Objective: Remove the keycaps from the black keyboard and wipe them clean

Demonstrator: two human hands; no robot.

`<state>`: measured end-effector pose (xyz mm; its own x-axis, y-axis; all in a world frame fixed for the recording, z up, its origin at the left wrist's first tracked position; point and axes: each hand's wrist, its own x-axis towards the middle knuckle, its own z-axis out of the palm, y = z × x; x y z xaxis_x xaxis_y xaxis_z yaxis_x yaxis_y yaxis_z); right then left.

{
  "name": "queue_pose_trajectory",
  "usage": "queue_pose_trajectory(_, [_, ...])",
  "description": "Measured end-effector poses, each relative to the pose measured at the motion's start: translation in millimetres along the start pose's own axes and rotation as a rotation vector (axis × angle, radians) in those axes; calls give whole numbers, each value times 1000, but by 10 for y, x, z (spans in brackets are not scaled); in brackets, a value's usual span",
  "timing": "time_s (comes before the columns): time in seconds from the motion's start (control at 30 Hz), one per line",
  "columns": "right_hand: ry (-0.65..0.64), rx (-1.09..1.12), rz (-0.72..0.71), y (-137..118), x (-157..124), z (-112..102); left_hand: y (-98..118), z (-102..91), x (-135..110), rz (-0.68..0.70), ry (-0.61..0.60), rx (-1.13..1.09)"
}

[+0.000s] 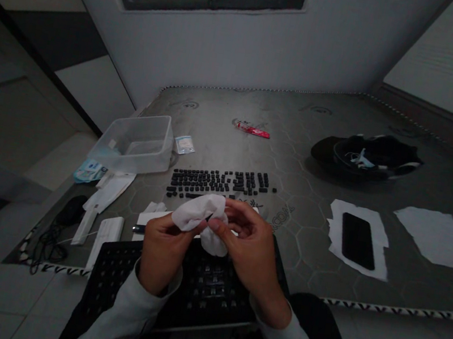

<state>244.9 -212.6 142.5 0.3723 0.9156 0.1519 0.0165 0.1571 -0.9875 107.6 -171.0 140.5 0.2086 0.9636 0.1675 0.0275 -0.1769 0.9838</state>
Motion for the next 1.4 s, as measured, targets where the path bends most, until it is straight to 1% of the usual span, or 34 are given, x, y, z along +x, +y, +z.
queue_pose_trajectory(0.07, [-13,8,-18,10,1,1,17,12,11,-67,-33,-76])
queue_pose_trajectory(0.13, [-20,3,-47,30,-5,2,25,22,25,-102,-58,-140])
queue_pose_trajectory(0.27, [-34,-48,-114,65,-26,-2,-8,36,51,-142,-46,-229])
queue_pose_trajectory(0.33, [-37,-118,-108,66,-34,-7,-37,44,56,-182,-38,-275])
queue_pose_trajectory(0.43, [6,-229,-76,59,-34,-16,-69,65,56,-220,-60,-357])
queue_pose_trajectory(0.5, [51,-254,-76,60,-26,-22,-76,78,54,-222,-96,-392])
queue_pose_trajectory(0.57, [77,-253,-91,63,-15,-30,-73,87,54,-223,-120,-397])
queue_pose_trajectory(0.6, [68,-264,-102,62,-10,-35,-70,89,54,-224,-122,-394])
queue_pose_trajectory(0.73, [-32,-391,-209,45,6,-64,-64,85,49,-244,-119,-396])
queue_pose_trajectory(0.8, [-54,-453,-277,37,6,-74,-69,83,42,-256,-123,-405])
queue_pose_trajectory(0.9, [-38,-502,-362,42,-4,-76,-80,83,36,-237,-117,-403])
queue_pose_trajectory(0.97, [-23,-515,-396,56,-12,-71,-83,82,41,-213,-137,-388])
queue_pose_trajectory(1.1, [-23,-519,-370,83,-17,-63,-70,76,63,-216,-195,-387])
queue_pose_trajectory(1.2, [-22,-521,-363,80,-10,-58,-44,79,66,-216,-179,-388])
queue_pose_trajectory(1.3, [-15,-536,-391,58,-2,-49,-19,85,59,-226,-151,-376])
queue_pose_trajectory(1.4, [-49,-542,-429,38,6,-39,-14,74,61,-215,-129,-357])
